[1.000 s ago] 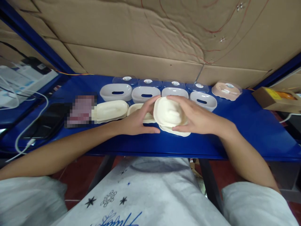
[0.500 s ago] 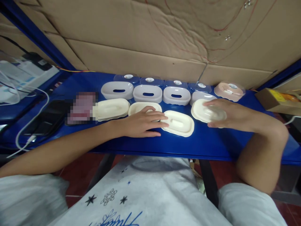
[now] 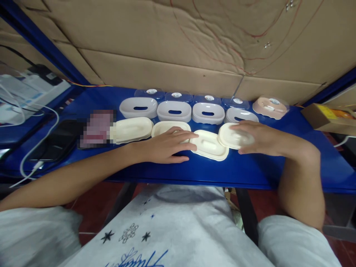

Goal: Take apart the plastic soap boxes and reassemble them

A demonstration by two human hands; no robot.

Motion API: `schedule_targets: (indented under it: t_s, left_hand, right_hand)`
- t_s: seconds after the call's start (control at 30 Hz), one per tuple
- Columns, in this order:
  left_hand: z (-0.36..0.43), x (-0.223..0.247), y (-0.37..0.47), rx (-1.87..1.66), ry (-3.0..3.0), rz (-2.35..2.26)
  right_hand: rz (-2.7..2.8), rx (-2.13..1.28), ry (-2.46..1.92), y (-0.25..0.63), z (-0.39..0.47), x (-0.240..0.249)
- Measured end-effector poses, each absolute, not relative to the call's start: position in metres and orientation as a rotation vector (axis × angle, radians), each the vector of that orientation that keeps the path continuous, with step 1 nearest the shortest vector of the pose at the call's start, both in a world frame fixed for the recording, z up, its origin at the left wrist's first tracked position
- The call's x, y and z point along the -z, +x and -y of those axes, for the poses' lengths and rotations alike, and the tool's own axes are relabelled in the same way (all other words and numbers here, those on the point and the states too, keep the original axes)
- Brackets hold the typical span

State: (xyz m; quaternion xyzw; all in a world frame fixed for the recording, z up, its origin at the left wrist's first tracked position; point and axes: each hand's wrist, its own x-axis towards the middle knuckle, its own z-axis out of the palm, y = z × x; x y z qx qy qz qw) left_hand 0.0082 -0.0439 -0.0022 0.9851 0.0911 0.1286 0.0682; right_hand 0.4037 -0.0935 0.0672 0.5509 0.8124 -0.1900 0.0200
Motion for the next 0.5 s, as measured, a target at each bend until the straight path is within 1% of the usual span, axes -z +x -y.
schedule_targets:
  t_s: [0.1, 0.33, 0.5]
  left_hand:
    - [0.043, 0.001, 0.007, -0.387, 2.959, -0.24]
    - [0.042, -0.001, 0.007, -0.377, 2.941, -0.252]
    - [0.042, -0.001, 0.006, -0.345, 2.953, -0.287]
  right_hand:
    - [-2.514, 0.586, 1.727, 0.405, 0.095, -0.071]
    - [-2.522, 0.465, 1.767, 0.411, 0.098, -0.075]
    - [-2.434, 0.356, 1.893, 0.424, 0.098, -0.073]
